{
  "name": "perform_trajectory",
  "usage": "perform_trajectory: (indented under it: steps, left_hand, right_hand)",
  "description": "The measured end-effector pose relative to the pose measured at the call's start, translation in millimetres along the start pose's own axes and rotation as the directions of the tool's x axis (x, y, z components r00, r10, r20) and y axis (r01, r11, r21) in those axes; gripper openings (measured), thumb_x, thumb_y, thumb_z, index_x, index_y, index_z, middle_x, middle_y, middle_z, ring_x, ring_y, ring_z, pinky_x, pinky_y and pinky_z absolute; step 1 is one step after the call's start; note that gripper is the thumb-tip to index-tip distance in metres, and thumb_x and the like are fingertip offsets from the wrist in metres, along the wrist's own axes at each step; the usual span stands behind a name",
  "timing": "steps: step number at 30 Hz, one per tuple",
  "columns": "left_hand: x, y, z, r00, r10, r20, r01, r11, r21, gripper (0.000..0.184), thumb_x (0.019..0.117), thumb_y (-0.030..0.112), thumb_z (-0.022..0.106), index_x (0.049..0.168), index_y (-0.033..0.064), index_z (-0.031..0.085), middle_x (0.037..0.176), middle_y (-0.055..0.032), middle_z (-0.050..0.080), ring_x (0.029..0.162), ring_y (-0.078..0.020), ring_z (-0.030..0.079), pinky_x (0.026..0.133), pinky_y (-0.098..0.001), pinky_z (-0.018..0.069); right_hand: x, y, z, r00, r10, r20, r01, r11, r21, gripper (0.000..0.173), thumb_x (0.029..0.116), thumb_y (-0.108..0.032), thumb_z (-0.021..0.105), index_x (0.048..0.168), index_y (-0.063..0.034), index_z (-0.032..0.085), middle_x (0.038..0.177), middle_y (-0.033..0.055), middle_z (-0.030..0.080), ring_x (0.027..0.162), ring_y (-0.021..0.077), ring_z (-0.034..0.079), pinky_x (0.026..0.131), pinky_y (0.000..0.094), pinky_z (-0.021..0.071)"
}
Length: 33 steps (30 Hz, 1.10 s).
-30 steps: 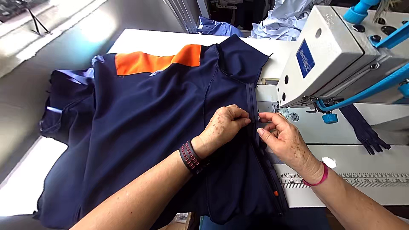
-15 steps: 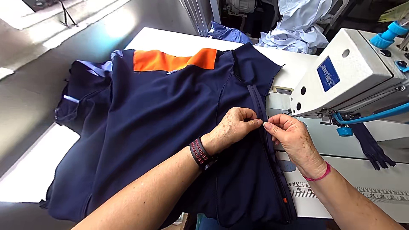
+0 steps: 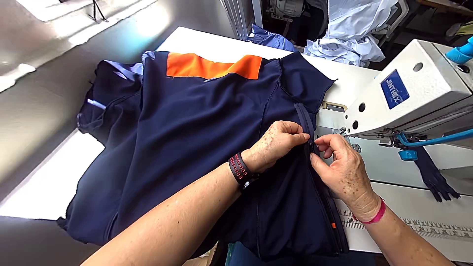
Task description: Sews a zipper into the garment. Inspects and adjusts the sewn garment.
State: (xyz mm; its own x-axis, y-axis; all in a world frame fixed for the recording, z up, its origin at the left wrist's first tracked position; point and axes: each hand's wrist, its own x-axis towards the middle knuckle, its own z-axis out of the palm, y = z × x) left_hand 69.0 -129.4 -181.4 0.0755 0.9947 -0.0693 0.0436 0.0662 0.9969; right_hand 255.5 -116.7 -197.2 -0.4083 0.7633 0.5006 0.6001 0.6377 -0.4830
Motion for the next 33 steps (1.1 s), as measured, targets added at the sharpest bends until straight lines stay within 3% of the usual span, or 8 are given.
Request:
perform_trajectory:
  steps: [4, 6, 9, 12, 20, 25, 30, 33]
  left_hand:
    - [1, -6, 1, 0.997, 0.048, 0.061, -0.049, 0.999, 0.012, 0.018, 0.095, 0.01, 0.069, 0.08, 0.0044, 0.061, 0.065, -0.0022, 0.059, 0.058, -0.0067, 0.055, 0.054, -0.0213, 0.0429]
    - [1, -7, 3, 0.998, 0.062, 0.032, -0.063, 0.997, 0.041, 0.017, 0.092, 0.008, 0.073, 0.08, 0.0037, 0.063, 0.065, -0.0028, 0.06, 0.056, -0.0067, 0.054, 0.052, -0.0208, 0.0423]
    - [1, -7, 0, 0.992, 0.127, 0.003, -0.127, 0.991, 0.039, 0.009, 0.0878, 0.002, 0.076, 0.081, 0.0027, 0.071, 0.072, -0.0032, 0.067, 0.061, -0.0063, 0.059, 0.056, -0.0202, 0.0477]
    - [2, -11, -4, 0.951, 0.308, -0.013, -0.306, 0.949, 0.078, 0.007, 0.0792, 0.003, 0.083, 0.079, 0.0068, 0.077, 0.086, -0.0005, 0.067, 0.078, -0.0058, 0.06, 0.067, -0.018, 0.0494]
    - [-1, -32, -22, 0.857, 0.513, 0.048, -0.503, 0.812, 0.295, 0.009, 0.08, 0.007, 0.082, 0.089, 0.0099, 0.082, 0.087, 0.0032, 0.064, 0.085, -0.0001, 0.061, 0.076, -0.013, 0.0496]
    - [5, -37, -24, 0.847, 0.529, 0.052, -0.518, 0.8, 0.303, 0.006, 0.0815, 0.006, 0.08, 0.087, 0.0082, 0.081, 0.083, 0.0034, 0.069, 0.084, -0.0002, 0.064, 0.078, -0.0152, 0.0518]
    - [-2, -12, -23, 0.957, 0.154, -0.247, -0.162, 0.987, -0.013, 0.011, 0.0834, -0.007, 0.075, 0.085, 0.0032, 0.074, 0.078, -0.0017, 0.073, 0.071, -0.0053, 0.067, 0.066, -0.022, 0.0565]
    - [-3, -17, -29, 0.819, 0.362, -0.446, -0.228, 0.917, 0.326, 0.04, 0.0831, -0.001, 0.078, 0.118, 0.0011, 0.058, 0.106, -0.0088, 0.065, 0.083, -0.0131, 0.066, 0.071, -0.0299, 0.0564]
  right_hand:
    - [6, -1, 3, 1.0, 0.004, -0.017, -0.003, 0.996, 0.09, 0.015, 0.0789, -0.012, 0.067, 0.093, -0.0067, 0.069, 0.075, -0.0007, 0.061, 0.059, 0.0043, 0.054, 0.052, 0.0183, 0.0443]
    - [9, -3, -3, 0.975, 0.183, 0.126, -0.215, 0.917, 0.334, 0.021, 0.0813, -0.008, 0.065, 0.102, -0.0044, 0.065, 0.076, -0.0021, 0.064, 0.057, 0.0014, 0.057, 0.05, 0.0162, 0.0469]
    - [25, -4, -18, 0.724, 0.459, 0.515, -0.689, 0.452, 0.566, 0.021, 0.1017, -0.016, 0.051, 0.118, -0.004, 0.057, 0.084, 0.0057, 0.069, 0.054, 0.009, 0.062, 0.046, 0.0212, 0.0509]
    - [39, -2, -15, 0.519, 0.422, 0.743, -0.855, 0.256, 0.451, 0.044, 0.1097, -0.043, 0.042, 0.102, -0.0077, 0.068, 0.073, 0.0042, 0.067, 0.049, 0.0064, 0.057, 0.042, 0.0184, 0.0435]
    - [48, 7, 5, 0.766, 0.372, 0.524, -0.588, 0.735, 0.338, 0.039, 0.1063, -0.025, 0.057, 0.073, -0.0058, 0.063, 0.051, -0.0017, 0.049, 0.041, 0.0039, 0.043, 0.042, 0.0194, 0.0337]
    - [49, 6, -6, 0.65, 0.348, 0.675, -0.683, 0.657, 0.319, 0.028, 0.1048, -0.016, 0.059, 0.082, -0.0021, 0.068, 0.06, -0.0003, 0.061, 0.045, 0.002, 0.05, 0.043, 0.0157, 0.0391]
    - [44, 4, -3, 0.647, 0.406, 0.645, -0.74, 0.54, 0.402, 0.029, 0.1067, -0.015, 0.054, 0.082, -0.0036, 0.064, 0.06, 0.0002, 0.061, 0.042, 0.0013, 0.046, 0.039, 0.0144, 0.0347]
    - [40, 2, -1, 0.662, 0.421, 0.62, -0.741, 0.491, 0.458, 0.029, 0.1065, -0.015, 0.055, 0.082, -0.0048, 0.064, 0.058, -0.0004, 0.059, 0.042, 0.0011, 0.046, 0.039, 0.0143, 0.0356]
